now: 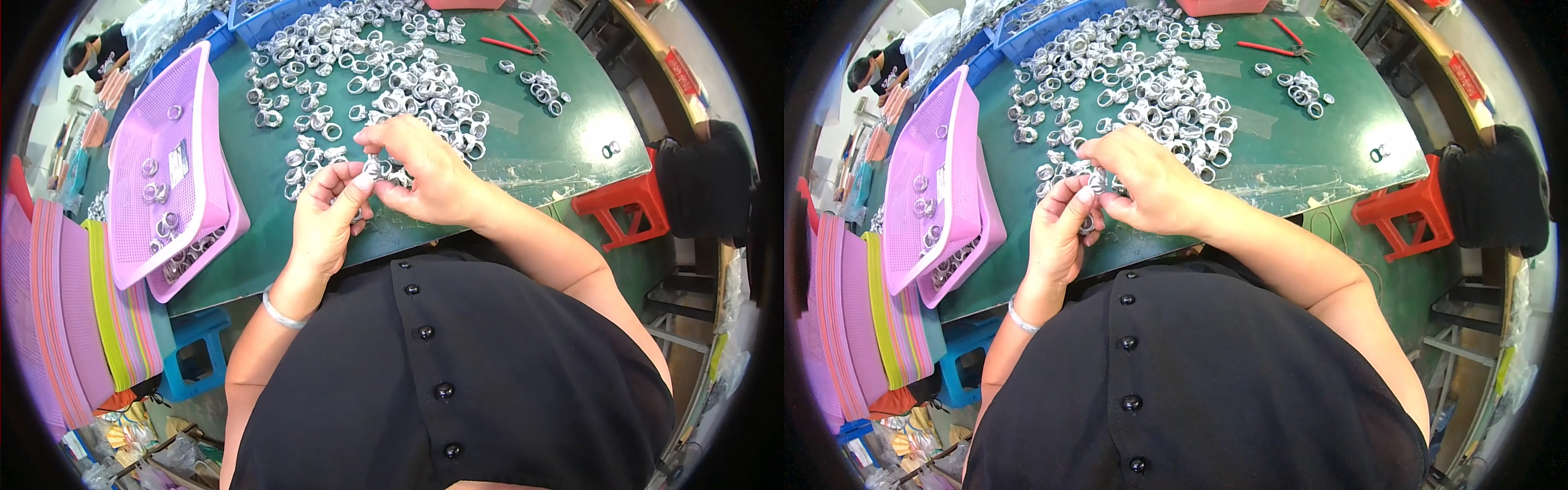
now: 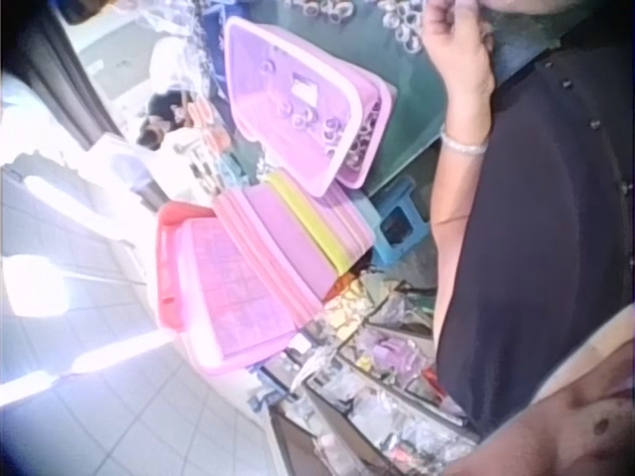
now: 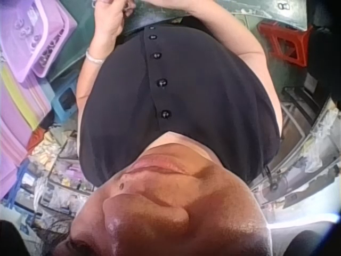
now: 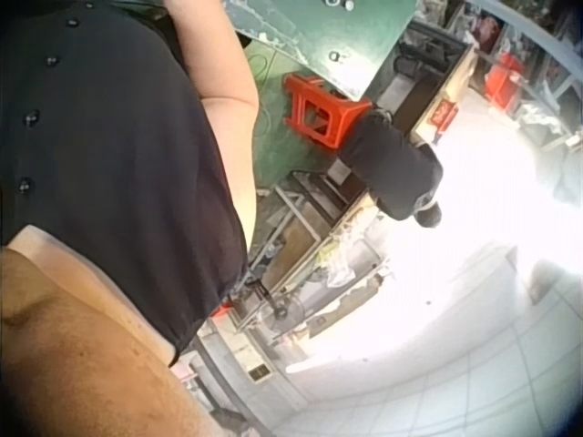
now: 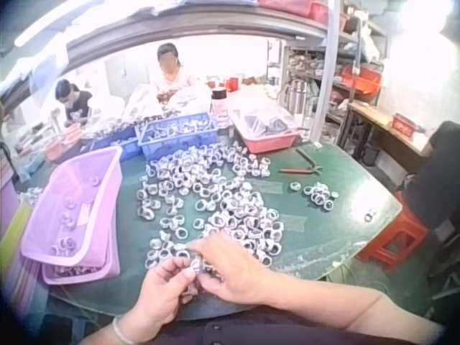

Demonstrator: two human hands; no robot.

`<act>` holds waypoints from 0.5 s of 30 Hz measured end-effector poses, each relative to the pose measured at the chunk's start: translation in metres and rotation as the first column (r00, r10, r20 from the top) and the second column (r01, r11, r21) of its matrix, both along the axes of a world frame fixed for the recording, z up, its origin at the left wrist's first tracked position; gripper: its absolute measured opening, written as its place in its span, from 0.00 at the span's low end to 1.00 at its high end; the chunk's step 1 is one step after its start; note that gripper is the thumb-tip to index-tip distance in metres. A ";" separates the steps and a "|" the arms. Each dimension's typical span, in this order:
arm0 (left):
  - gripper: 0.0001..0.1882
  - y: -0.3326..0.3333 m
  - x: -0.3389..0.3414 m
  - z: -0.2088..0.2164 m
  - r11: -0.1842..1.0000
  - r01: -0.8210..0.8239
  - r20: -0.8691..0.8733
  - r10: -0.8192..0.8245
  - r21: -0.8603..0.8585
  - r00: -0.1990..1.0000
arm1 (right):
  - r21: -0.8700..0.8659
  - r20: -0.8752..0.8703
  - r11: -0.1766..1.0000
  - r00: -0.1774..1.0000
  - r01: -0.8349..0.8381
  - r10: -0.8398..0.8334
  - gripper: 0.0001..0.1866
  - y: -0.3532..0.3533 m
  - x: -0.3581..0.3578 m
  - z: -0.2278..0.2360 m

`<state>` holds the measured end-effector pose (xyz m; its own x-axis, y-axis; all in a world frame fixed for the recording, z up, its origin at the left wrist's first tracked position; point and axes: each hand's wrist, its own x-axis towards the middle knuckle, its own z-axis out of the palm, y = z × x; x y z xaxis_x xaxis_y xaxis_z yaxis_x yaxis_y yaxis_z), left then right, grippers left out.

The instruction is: The person assembles small metal and plastic ring-like components at a workbench, picking up individual pieces, fitting them together by hand, and placing completed units into a purple basket.

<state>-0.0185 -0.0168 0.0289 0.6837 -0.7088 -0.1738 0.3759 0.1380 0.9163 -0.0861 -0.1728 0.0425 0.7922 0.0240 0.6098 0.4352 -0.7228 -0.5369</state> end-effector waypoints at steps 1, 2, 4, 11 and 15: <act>0.09 0.000 0.000 0.000 1.000 0.000 0.000 0.000 0.000 1.000 | -0.027 0.021 1.000 1.000 -0.004 0.004 0.25 0.001 -0.001 0.001; 0.09 0.001 0.001 0.000 0.999 0.039 -0.005 -0.039 0.001 0.999 | -0.025 -0.009 1.000 1.000 -0.018 0.017 0.28 0.002 -0.002 -0.001; 0.09 0.001 0.002 0.001 0.997 0.078 -0.010 -0.078 0.001 0.997 | -0.002 0.057 1.000 0.998 -0.009 0.009 0.28 0.007 -0.001 -0.002; 0.11 0.006 0.003 0.000 0.980 0.118 -0.141 -0.141 -0.159 0.980 | 0.139 0.009 0.989 0.999 -0.043 0.042 0.32 0.011 -0.008 -0.002; 0.11 0.006 0.001 -0.001 0.992 0.078 -0.129 -0.090 -0.098 0.987 | 0.127 -0.002 0.991 0.999 -0.049 0.050 0.32 0.011 -0.006 -0.004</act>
